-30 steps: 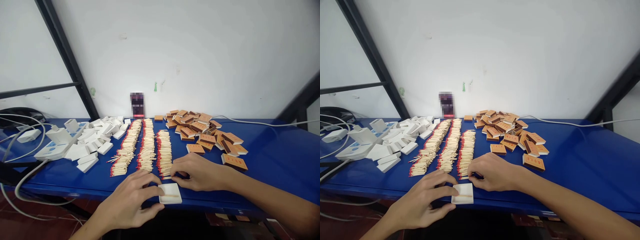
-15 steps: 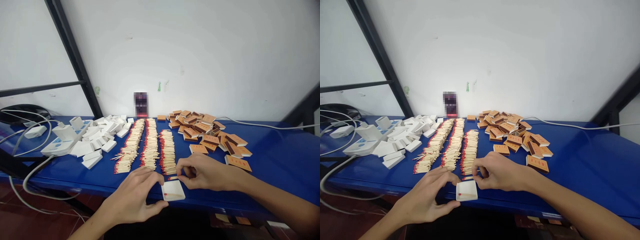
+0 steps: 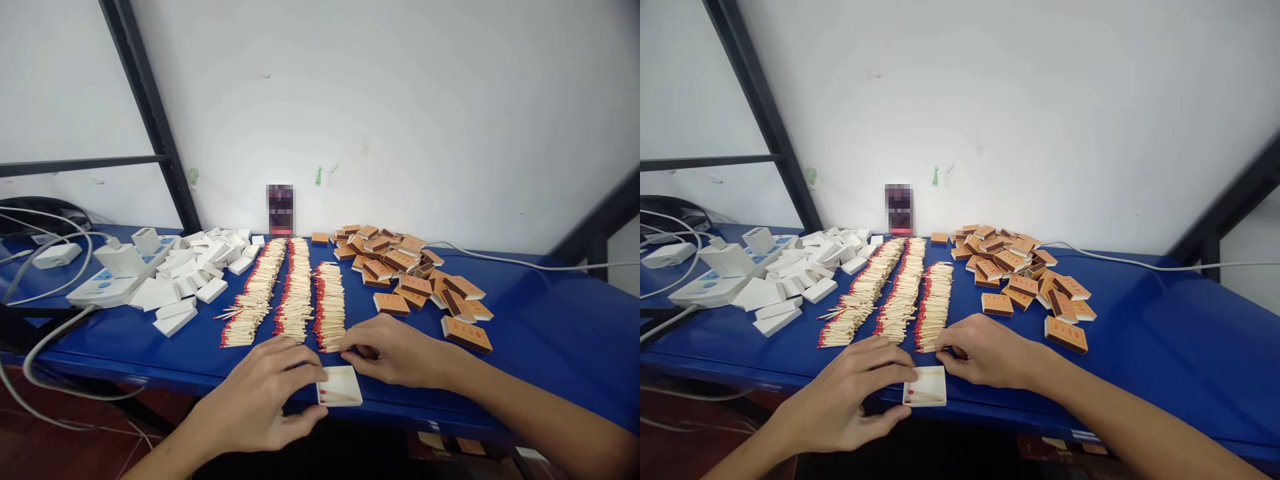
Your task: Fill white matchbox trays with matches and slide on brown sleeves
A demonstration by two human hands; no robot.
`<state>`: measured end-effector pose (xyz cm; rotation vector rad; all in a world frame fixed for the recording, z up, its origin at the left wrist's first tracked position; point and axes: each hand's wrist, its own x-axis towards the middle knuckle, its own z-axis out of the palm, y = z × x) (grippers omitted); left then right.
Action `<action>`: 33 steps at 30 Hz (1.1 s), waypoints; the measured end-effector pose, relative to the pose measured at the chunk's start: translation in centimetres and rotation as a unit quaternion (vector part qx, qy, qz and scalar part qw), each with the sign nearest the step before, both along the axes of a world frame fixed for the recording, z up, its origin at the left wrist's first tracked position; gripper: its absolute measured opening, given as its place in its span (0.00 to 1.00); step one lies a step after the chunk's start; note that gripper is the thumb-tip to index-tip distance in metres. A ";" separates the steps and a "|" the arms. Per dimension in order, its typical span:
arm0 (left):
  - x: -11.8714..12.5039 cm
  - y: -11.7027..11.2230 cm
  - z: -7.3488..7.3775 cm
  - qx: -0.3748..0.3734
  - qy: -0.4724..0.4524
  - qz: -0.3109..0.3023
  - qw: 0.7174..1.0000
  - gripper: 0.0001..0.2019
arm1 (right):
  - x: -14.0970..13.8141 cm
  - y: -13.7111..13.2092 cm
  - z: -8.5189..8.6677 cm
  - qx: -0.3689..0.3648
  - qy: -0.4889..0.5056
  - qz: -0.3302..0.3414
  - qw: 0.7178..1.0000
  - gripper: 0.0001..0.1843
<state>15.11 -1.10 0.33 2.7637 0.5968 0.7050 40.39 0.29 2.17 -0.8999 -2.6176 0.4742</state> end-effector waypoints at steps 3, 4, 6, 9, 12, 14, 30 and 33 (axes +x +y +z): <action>0.1 -0.1 0.0 0.012 -0.005 0.006 1.000 0.12 | -0.1 0.0 0.0 0.002 -0.001 -0.007 1.000 0.10; 0.1 -0.1 0.0 0.016 -0.006 0.009 1.000 0.12 | -0.1 0.0 -0.1 0.004 0.001 -0.012 1.000 0.10; 0.1 -0.2 0.0 0.022 -0.004 0.017 1.000 0.13 | -0.1 0.0 -0.1 0.006 0.006 -0.021 1.000 0.10; 0.1 -0.3 0.0 0.028 -0.001 0.021 0.999 0.13 | -0.1 -0.1 -0.1 -0.002 0.005 -0.028 1.000 0.09; 0.1 -0.3 0.1 0.021 0.004 0.014 1.000 0.12 | 0.0 -0.2 0.1 -0.019 0.001 -0.031 0.999 0.09; 0.1 -0.2 0.1 0.015 0.009 0.008 1.000 0.10 | 0.0 -0.2 0.1 -0.035 -0.001 -0.039 0.999 0.08; -0.1 -0.4 0.1 -0.021 0.006 0.075 0.997 0.15 | -0.2 -1.4 0.8 -0.120 0.098 -0.040 0.987 0.05; -0.1 -0.4 -0.1 -0.015 0.005 0.077 0.997 0.16 | 0.0 -1.0 0.6 -0.074 0.096 -0.065 0.990 0.08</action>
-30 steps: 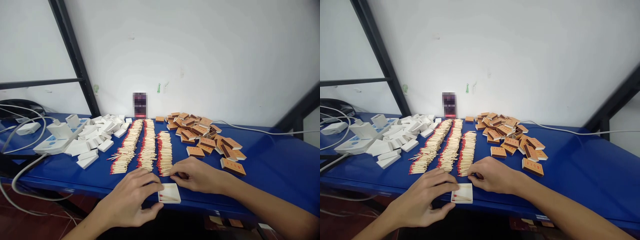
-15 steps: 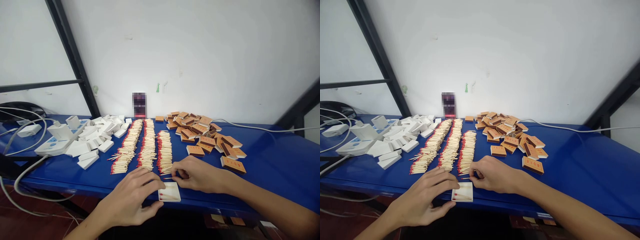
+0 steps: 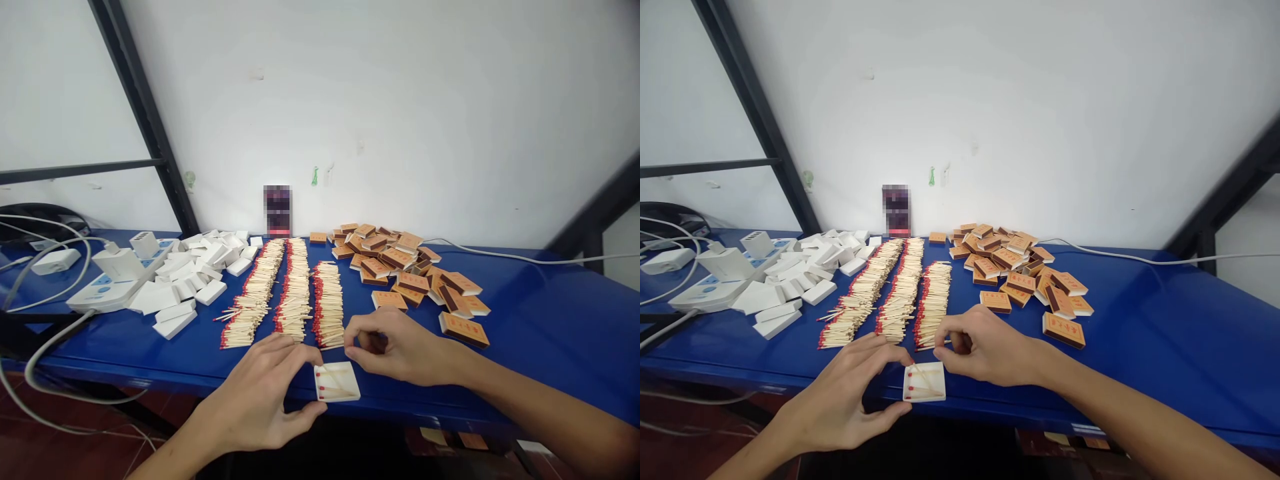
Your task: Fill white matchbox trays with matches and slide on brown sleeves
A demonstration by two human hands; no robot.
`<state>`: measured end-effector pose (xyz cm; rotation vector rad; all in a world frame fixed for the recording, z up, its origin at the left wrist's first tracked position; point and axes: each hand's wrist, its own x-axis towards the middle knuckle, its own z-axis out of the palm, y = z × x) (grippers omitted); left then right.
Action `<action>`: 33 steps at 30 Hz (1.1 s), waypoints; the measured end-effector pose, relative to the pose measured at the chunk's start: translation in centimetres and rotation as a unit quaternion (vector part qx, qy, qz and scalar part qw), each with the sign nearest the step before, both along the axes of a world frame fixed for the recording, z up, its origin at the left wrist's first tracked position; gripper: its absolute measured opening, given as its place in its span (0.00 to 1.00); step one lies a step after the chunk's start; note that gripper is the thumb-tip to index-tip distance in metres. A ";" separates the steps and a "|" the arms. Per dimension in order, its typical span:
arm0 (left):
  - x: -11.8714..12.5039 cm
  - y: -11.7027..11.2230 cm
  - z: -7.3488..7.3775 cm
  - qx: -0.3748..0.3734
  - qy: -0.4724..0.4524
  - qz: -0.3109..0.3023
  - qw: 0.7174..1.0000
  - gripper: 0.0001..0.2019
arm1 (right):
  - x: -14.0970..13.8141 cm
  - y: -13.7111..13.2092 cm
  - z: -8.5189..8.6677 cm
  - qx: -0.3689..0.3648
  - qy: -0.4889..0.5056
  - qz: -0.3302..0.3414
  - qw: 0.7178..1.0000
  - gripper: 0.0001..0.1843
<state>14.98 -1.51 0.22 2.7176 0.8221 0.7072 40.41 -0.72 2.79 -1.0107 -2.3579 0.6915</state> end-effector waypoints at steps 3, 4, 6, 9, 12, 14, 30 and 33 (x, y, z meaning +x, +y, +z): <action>-0.1 0.0 -0.3 0.035 -0.008 -0.009 0.999 0.25 | 0.1 0.3 -0.2 0.060 -0.050 -0.018 0.997 0.08; -0.1 0.1 -0.3 0.042 -0.010 -0.012 0.999 0.26 | 0.2 0.4 -0.2 0.071 -0.064 -0.015 0.995 0.07; 0.0 0.1 -0.3 0.039 -0.009 -0.024 0.999 0.24 | 0.2 0.4 -0.2 0.078 -0.086 -0.001 0.993 0.07; 0.0 0.2 -0.2 0.026 -0.009 -0.042 0.999 0.17 | 0.3 0.5 -0.3 0.093 -0.112 0.004 0.989 0.06; 0.0 0.3 0.0 0.026 -0.011 -0.060 0.998 0.13 | 0.4 0.7 -0.6 0.098 -0.126 -0.011 0.987 0.06; -0.1 0.3 0.1 0.024 -0.006 -0.066 0.997 0.11 | 0.5 0.8 -0.8 0.093 -0.129 -0.021 0.987 0.07; 0.1 0.2 0.3 0.038 0.016 -0.065 0.997 0.12 | 0.1 0.7 -0.9 0.094 -0.107 0.011 0.990 0.07; 0.1 0.3 0.4 0.033 0.027 -0.067 0.997 0.11 | -0.2 0.7 -0.8 0.087 -0.106 0.021 0.990 0.07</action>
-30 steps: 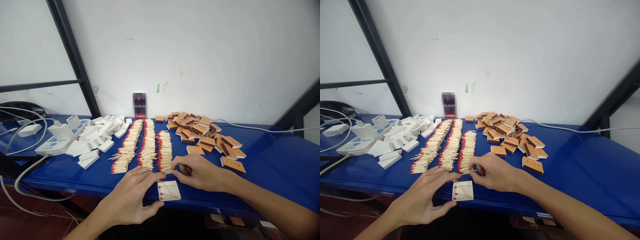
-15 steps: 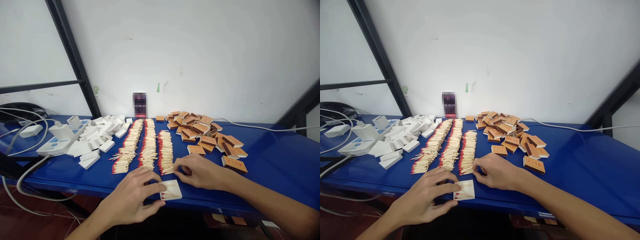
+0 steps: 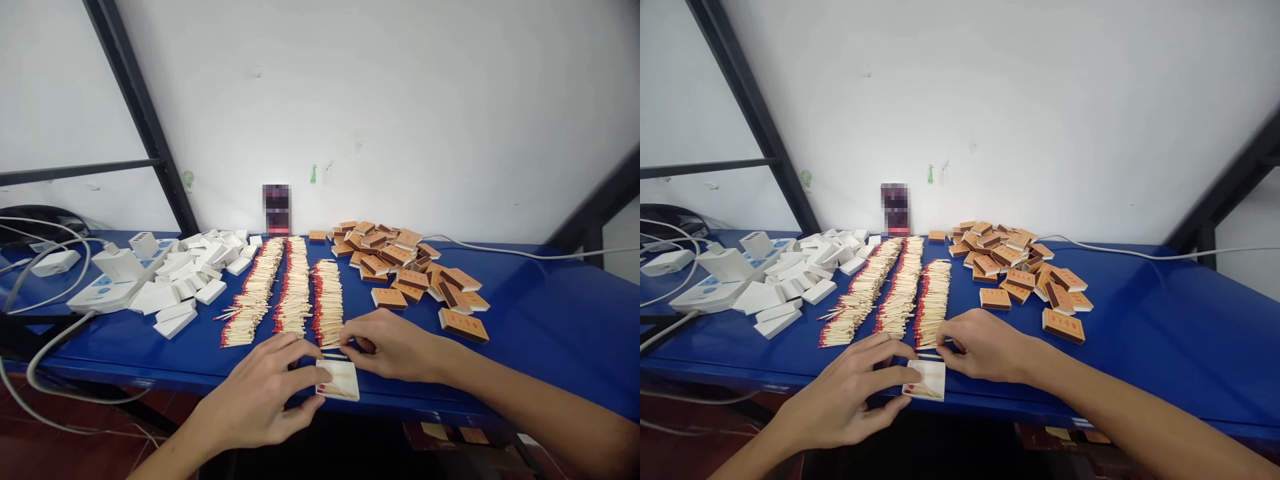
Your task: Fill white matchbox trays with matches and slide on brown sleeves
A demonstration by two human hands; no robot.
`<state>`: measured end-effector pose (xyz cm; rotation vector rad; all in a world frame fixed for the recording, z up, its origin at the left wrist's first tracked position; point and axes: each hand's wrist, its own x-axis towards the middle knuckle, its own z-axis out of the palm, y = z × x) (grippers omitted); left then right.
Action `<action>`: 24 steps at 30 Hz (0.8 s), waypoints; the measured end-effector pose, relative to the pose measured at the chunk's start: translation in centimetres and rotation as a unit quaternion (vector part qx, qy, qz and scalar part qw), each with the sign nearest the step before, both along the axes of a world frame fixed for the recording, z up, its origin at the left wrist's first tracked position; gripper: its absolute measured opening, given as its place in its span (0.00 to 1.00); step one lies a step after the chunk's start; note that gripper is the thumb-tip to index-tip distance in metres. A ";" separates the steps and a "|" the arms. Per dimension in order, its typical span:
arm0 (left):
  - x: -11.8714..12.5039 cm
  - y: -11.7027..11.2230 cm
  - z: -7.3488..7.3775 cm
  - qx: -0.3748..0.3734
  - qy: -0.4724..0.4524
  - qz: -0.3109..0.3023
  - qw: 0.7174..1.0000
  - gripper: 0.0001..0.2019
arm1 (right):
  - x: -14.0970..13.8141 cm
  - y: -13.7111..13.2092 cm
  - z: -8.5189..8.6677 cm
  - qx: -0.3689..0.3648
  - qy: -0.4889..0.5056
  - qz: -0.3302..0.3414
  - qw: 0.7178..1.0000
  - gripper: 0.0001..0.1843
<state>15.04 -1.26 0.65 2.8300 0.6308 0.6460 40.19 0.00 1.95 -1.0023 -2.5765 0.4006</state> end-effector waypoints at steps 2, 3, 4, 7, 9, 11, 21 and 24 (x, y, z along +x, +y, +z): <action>0.0 0.0 0.0 0.000 -0.001 0.002 1.000 0.12 | -0.1 0.0 0.0 -0.001 0.009 0.000 1.000 0.07; 0.0 0.0 0.0 0.000 -0.003 0.005 1.000 0.12 | -0.1 0.0 0.0 -0.001 0.013 -0.001 1.000 0.07; 0.1 0.0 0.0 0.001 -0.005 0.006 1.000 0.12 | -0.1 0.0 -0.1 -0.001 0.016 0.000 1.000 0.07; 0.1 0.0 0.0 0.007 -0.016 0.005 1.000 0.12 | -0.1 0.0 -0.1 -0.006 0.025 0.003 1.000 0.07; 0.2 0.0 0.0 0.009 -0.024 -0.001 1.000 0.11 | 0.0 0.0 0.0 -0.021 0.031 0.008 0.999 0.07; 0.2 0.0 0.0 0.006 -0.029 -0.008 1.000 0.10 | 0.0 -0.1 0.1 -0.041 0.029 0.015 0.999 0.08; 0.1 -0.1 -0.1 -0.003 -0.044 -0.019 0.999 0.09 | 0.1 -0.3 1.1 -0.082 -0.035 0.012 0.996 0.03; 0.2 -0.1 -0.1 -0.002 -0.039 -0.017 0.999 0.09 | 0.3 -0.3 1.3 -0.072 -0.049 0.000 0.996 0.05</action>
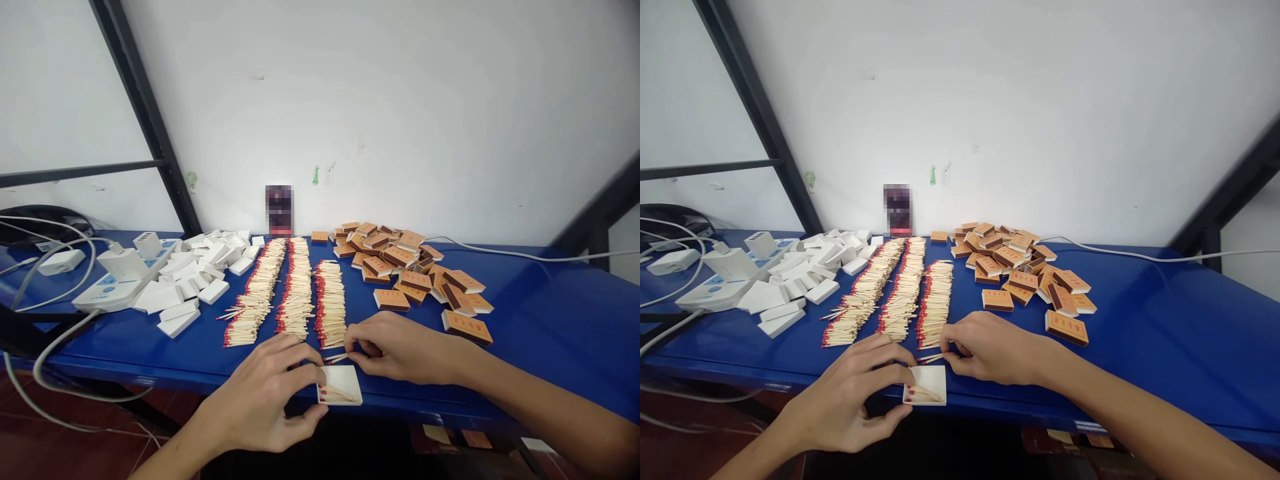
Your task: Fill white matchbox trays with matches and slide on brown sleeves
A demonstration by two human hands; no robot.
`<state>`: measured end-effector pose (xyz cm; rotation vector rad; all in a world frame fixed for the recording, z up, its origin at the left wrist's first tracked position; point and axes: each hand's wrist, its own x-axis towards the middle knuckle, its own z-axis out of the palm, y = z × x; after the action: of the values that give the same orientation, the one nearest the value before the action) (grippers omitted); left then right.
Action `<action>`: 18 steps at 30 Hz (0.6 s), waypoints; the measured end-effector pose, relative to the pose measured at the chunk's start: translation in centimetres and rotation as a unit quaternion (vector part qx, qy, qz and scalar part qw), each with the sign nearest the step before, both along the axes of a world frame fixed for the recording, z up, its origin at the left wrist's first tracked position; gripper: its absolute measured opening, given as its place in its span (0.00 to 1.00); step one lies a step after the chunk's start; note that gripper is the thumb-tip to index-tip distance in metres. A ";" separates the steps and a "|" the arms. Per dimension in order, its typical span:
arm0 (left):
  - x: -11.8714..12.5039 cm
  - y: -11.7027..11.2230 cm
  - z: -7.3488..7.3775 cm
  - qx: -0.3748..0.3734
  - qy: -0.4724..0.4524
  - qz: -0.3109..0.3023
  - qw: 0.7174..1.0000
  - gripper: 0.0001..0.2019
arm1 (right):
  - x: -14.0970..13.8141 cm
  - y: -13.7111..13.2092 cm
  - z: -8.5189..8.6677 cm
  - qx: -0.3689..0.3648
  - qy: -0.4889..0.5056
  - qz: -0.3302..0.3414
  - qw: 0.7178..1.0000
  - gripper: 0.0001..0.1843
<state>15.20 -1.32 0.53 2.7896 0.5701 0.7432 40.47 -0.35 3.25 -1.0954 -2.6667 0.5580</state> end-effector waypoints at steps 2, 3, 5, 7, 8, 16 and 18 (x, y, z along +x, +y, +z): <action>0.0 0.0 0.0 0.002 0.004 0.001 1.000 0.08 | 0.1 0.0 0.0 -0.005 -0.002 -0.011 1.000 0.05; 0.0 0.0 0.0 0.003 0.005 0.000 1.000 0.08 | 0.1 0.1 -0.1 -0.009 -0.001 -0.014 1.000 0.05; -0.1 0.0 0.0 0.003 0.005 -0.001 1.000 0.08 | 0.2 0.2 -0.3 -0.014 0.004 -0.014 1.000 0.06; -0.2 0.0 0.0 0.001 0.005 -0.002 1.000 0.08 | 0.3 0.3 -0.5 -0.016 0.011 -0.012 1.000 0.06; -0.3 0.0 0.0 0.000 0.005 -0.002 1.000 0.08 | 0.3 0.3 -0.5 -0.017 0.014 -0.013 1.000 0.06; -0.3 0.1 -0.3 -0.004 0.011 -0.006 1.000 0.09 | 0.5 0.3 -0.4 0.002 0.007 -0.016 1.000 0.02; -0.3 0.1 -0.3 -0.008 0.007 -0.007 1.000 0.09 | 0.5 0.2 -0.3 0.004 0.011 -0.010 1.000 0.03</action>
<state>14.94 -1.26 0.27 2.7841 0.5551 0.7128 40.96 -0.17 2.98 -1.1063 -2.6334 0.5530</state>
